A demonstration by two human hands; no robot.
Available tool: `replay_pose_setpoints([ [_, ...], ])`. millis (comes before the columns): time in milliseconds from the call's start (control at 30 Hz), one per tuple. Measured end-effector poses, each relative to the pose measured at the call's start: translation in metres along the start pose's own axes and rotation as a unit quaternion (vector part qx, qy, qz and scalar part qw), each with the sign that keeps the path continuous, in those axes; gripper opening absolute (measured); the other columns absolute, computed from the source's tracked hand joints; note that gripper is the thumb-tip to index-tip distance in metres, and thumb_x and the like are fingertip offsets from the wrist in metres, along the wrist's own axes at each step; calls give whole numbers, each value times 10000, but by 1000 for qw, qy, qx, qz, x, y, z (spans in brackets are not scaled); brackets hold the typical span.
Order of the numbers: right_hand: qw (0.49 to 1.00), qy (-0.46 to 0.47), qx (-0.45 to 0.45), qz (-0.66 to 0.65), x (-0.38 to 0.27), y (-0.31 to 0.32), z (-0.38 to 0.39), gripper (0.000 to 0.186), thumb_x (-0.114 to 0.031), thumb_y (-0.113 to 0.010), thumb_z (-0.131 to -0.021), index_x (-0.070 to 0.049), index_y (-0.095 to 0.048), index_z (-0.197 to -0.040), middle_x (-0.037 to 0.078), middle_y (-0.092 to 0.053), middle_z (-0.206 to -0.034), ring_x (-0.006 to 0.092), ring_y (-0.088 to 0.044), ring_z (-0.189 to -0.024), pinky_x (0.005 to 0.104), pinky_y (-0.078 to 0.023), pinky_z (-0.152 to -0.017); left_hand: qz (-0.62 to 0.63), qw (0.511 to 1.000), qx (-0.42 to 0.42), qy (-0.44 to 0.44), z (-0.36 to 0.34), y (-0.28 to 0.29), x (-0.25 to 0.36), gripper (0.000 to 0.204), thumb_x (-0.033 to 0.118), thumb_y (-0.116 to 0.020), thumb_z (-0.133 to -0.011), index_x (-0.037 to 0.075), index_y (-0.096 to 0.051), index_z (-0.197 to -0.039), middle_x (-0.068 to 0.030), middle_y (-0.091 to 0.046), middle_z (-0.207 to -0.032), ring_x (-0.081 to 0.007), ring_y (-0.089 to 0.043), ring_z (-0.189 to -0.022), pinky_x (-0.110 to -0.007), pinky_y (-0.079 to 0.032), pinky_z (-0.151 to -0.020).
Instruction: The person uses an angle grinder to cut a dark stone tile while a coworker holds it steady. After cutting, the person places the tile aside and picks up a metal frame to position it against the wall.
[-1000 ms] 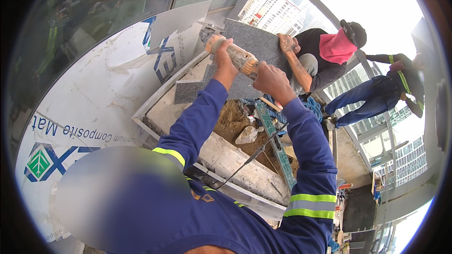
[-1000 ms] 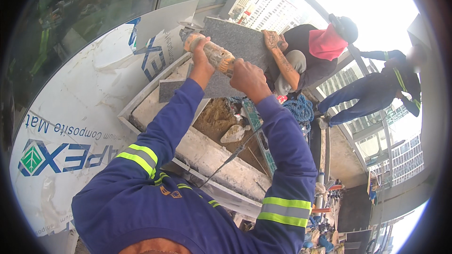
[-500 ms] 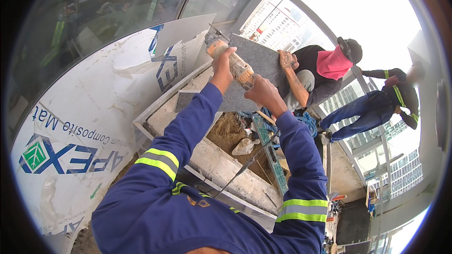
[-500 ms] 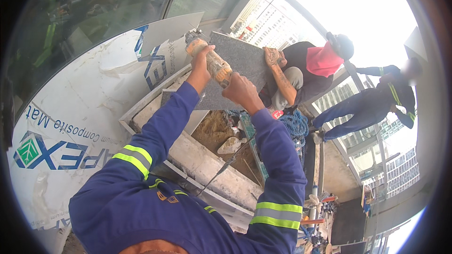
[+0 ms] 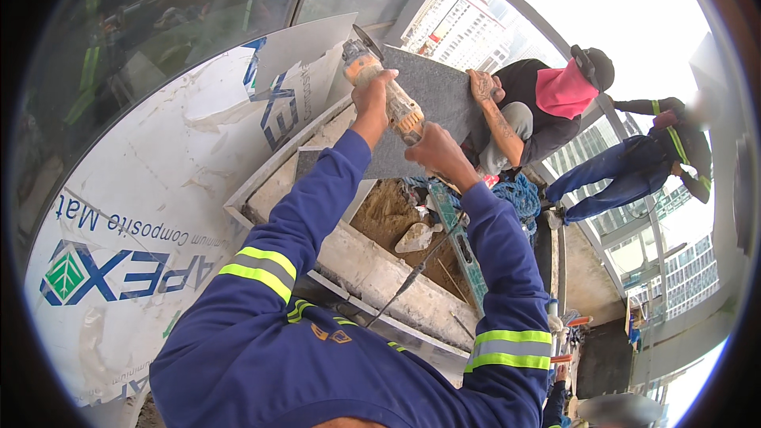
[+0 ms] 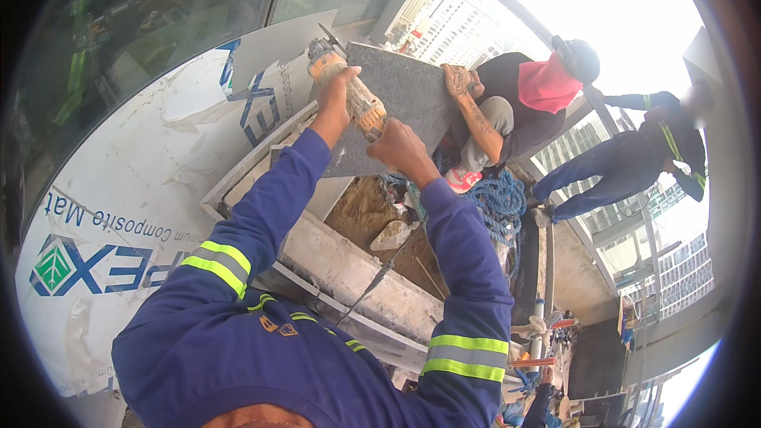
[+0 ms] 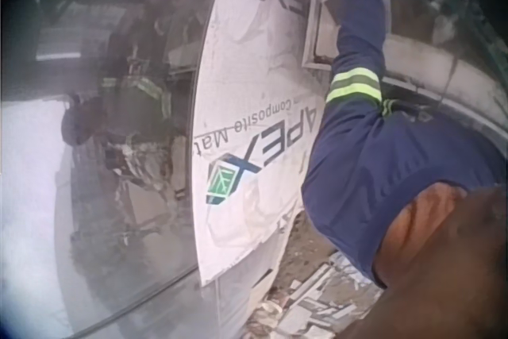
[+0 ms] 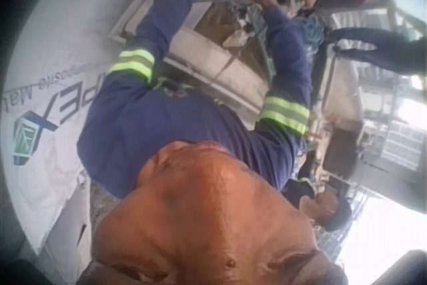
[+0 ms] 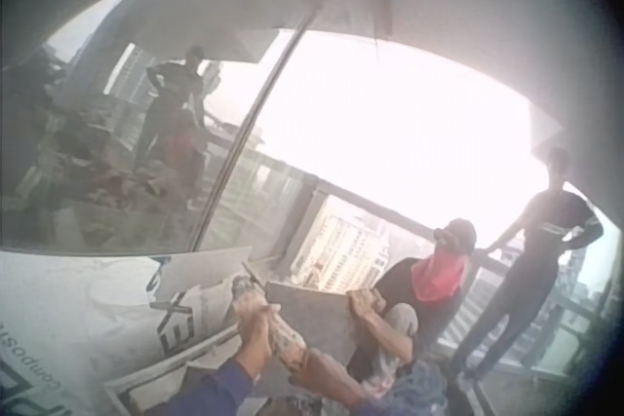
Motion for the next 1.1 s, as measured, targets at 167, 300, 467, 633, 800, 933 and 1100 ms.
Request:
replay_pose_setpoints([
  [167,999,2,16,-32,2,-13,-7,480,-272,-768,-701,101,-673,-988,278,-717,-871,406,-736,-852,465,-555,-766,-19,999,-31,-25,-6,0,7,575,120,-862,-709,-21,-578,-1189,-118,-615,-1053,-273,-655,-892,-451,-576,-757],
  [300,997,-3,12,-76,-1,-19,-1,463,-264,-774,-701,99,-670,-969,281,-717,-872,400,-739,-853,465,-554,-758,-48,999,-12,-22,0,3,9,524,103,-850,-713,-45,-592,-1144,-115,-625,-1011,-266,-657,-820,-437,-577,-712],
  [467,996,-20,13,-90,-5,-29,4,469,-269,-790,-699,89,-651,-968,277,-717,-890,405,-738,-851,470,-555,-755,-56,997,-43,-34,-4,6,8,401,104,-838,-709,-27,-630,-1027,-107,-635,-964,-240,-636,-740,-395,-546,-684],
  [633,995,10,94,41,-19,-24,24,404,-223,-747,-755,69,-619,-1004,287,-715,-907,431,-727,-874,494,-559,-781,47,998,-40,-11,-12,22,-3,406,126,-829,-726,18,-610,-1050,-83,-604,-933,-238,-633,-697,-419,-565,-668],
  [800,985,27,107,134,-19,-9,25,362,-174,-701,-794,57,-590,-1049,287,-714,-947,447,-714,-916,514,-561,-819,141,981,-128,47,-11,28,-18,456,203,-789,-789,93,-524,-1143,-113,-564,-954,-302,-651,-782,-487,-587,-695],
  [933,982,27,85,164,-26,11,29,344,-153,-685,-800,61,-592,-1052,283,-716,-948,443,-718,-909,514,-562,-817,162,978,-107,74,-13,22,-26,467,245,-790,-789,100,-517,-1139,-112,-564,-939,-307,-648,-781,-502,-583,-711],
  [1100,972,41,99,207,-26,18,38,236,-75,-629,-831,57,-607,-1026,259,-733,-911,411,-741,-874,473,-590,-789,196,971,-115,78,-3,14,-33,460,253,-779,-794,101,-516,-1140,-111,-569,-919,-308,-645,-800,-492,-578,-728],
])
Point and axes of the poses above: each hand's wrist, its own z-axis away from the middle knuckle, its own y-axis out of the back of the hand, x = y × z, the point moved 1 cm from there along -z, towards the middle knuckle
